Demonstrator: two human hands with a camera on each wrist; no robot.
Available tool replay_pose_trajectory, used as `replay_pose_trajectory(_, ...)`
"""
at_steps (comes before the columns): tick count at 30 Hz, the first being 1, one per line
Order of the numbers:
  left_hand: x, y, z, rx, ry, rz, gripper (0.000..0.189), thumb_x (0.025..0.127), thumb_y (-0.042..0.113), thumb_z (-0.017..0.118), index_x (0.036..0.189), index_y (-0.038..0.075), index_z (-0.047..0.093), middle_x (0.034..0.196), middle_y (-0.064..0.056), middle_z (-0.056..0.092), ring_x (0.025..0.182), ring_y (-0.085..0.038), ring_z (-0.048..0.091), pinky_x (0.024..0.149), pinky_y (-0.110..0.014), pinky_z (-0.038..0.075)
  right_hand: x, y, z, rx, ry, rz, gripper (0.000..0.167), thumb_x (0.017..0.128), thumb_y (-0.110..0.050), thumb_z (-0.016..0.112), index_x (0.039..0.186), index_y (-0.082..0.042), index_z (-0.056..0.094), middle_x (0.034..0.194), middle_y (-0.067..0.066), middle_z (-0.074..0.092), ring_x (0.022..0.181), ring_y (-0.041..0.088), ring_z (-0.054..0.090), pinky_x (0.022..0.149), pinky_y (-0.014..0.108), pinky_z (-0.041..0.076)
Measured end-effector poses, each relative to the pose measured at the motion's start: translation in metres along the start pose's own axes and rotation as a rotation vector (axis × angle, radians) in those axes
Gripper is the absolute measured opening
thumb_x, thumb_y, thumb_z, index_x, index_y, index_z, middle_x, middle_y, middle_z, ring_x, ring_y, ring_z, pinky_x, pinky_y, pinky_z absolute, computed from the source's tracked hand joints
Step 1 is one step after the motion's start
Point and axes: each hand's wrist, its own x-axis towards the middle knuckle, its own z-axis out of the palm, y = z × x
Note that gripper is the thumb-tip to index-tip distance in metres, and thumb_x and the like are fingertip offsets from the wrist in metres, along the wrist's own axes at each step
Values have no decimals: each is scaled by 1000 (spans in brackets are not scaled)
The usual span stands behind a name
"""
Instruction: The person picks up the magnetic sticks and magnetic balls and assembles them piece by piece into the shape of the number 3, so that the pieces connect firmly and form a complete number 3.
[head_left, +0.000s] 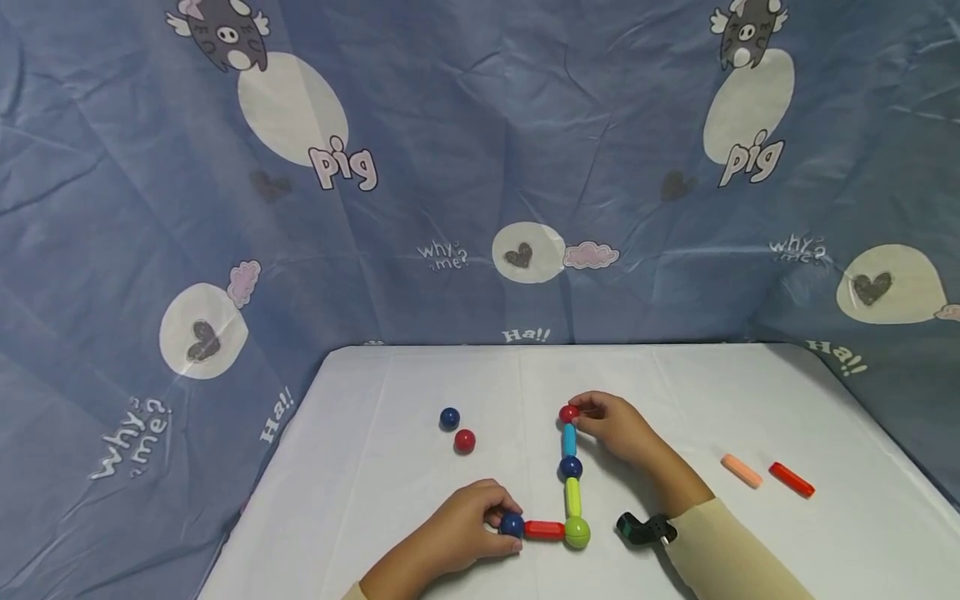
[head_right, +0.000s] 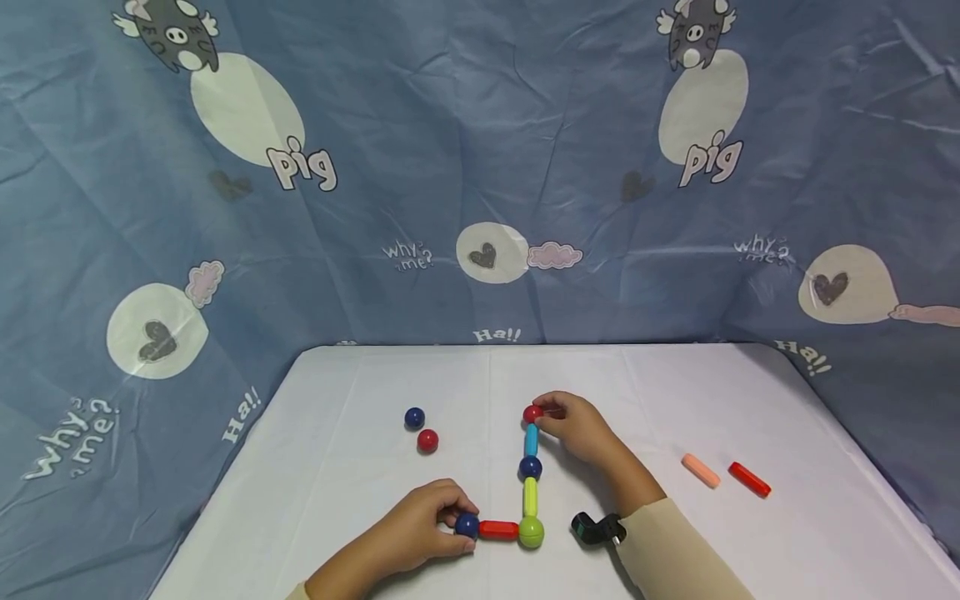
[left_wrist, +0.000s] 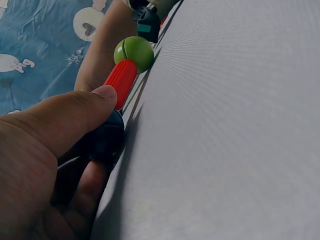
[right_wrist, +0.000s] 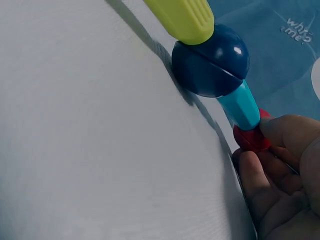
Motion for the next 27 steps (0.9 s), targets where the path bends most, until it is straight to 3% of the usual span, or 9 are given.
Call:
replay_pose_trajectory(6,1,0,0,0,1,-13,31,78,29,94,102,28,74,95,17,60,86,0,56,82,-20,51,-1,2,2,30,4,15,30,96,-16,75,125,-14,72,118,3,74,114,24,65,105,50,51)
replay_pose_trajectory(14,1,0,-1,1,1,-10,31,79,29,93,103,28,74,96,17,60,85,0,57,82,-20,52,0,7,6,-15,4,15,31,97,-17,73,129,-16,74,121,2,74,113,22,65,105,50,51)
replay_pose_trajectory(27,-2,2,-1,18,-6,8,31,78,30,94,102,27,74,95,18,60,85,0,56,83,-20,52,-3,9,4,-9,-11,1,33,99,-21,72,132,-16,71,124,2,73,118,23,64,108,54,48)
